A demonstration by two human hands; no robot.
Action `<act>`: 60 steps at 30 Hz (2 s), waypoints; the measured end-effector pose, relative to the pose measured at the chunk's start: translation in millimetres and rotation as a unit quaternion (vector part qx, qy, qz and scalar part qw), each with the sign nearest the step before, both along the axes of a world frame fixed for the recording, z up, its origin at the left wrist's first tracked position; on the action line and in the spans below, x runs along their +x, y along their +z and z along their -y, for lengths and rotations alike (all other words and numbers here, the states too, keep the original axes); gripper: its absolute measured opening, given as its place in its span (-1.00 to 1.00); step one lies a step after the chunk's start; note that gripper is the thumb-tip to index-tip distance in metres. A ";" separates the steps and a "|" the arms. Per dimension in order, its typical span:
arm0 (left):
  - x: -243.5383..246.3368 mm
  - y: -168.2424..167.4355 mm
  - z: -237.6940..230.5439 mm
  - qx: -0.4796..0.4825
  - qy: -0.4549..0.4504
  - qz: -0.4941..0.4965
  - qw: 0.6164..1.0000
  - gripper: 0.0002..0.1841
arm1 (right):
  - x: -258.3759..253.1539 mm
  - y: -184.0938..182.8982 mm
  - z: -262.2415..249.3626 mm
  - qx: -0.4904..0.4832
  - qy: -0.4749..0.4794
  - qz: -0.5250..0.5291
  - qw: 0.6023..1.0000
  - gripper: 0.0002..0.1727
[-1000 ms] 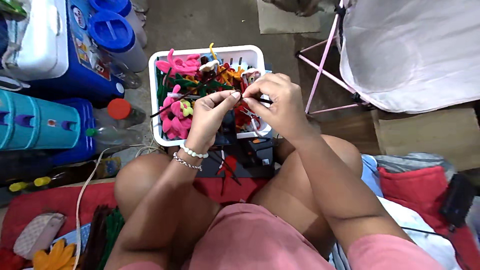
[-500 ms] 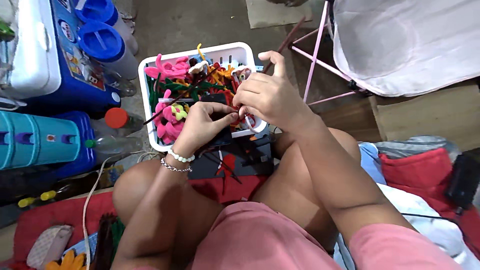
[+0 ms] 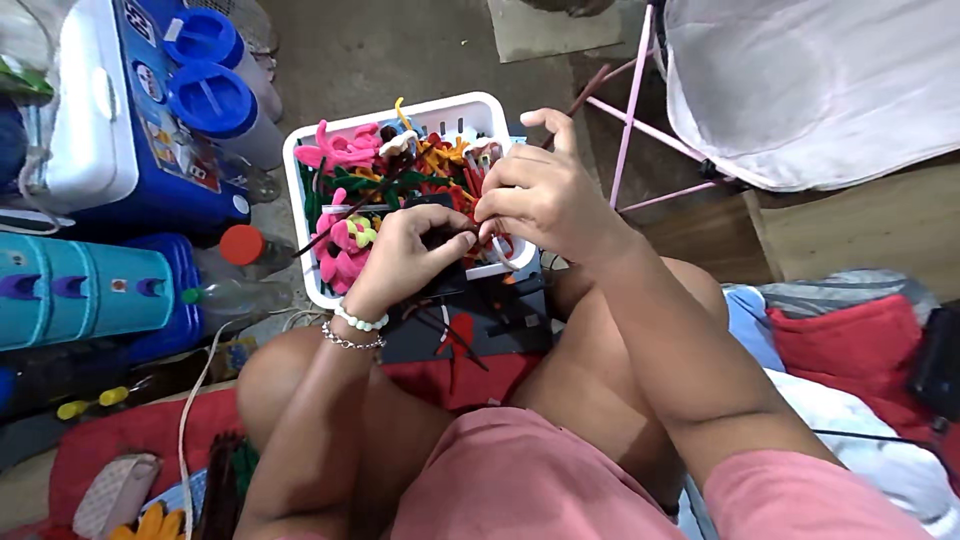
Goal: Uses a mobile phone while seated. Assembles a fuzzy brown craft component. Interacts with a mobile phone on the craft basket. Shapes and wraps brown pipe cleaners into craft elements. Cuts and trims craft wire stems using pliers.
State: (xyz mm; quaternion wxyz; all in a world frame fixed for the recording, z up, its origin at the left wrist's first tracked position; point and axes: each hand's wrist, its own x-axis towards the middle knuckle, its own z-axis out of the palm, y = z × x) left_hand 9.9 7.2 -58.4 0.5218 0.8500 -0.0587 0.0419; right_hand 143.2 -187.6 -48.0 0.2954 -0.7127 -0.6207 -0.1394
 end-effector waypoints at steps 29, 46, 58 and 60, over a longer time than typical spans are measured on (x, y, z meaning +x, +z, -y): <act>0.3 2.9 -7.4 0.026 0.009 0.044 0.999 -0.91 | -4.7 -0.4 1.4 -0.010 0.026 -0.064 0.998 -0.86; 3.8 1.0 -5.7 0.032 0.032 0.036 0.998 -0.90 | -11.2 -1.4 -2.8 0.004 -0.003 -0.064 0.998 -0.88; 7.1 -5.1 9.7 -0.037 0.179 0.018 0.983 -0.90 | -45.0 -10.2 -24.7 0.083 -0.206 -0.148 0.964 -0.92; 8.3 -8.0 10.2 -0.021 0.191 0.034 0.981 -0.91 | -44.7 -11.5 -24.7 0.089 -0.196 -0.174 0.961 -0.92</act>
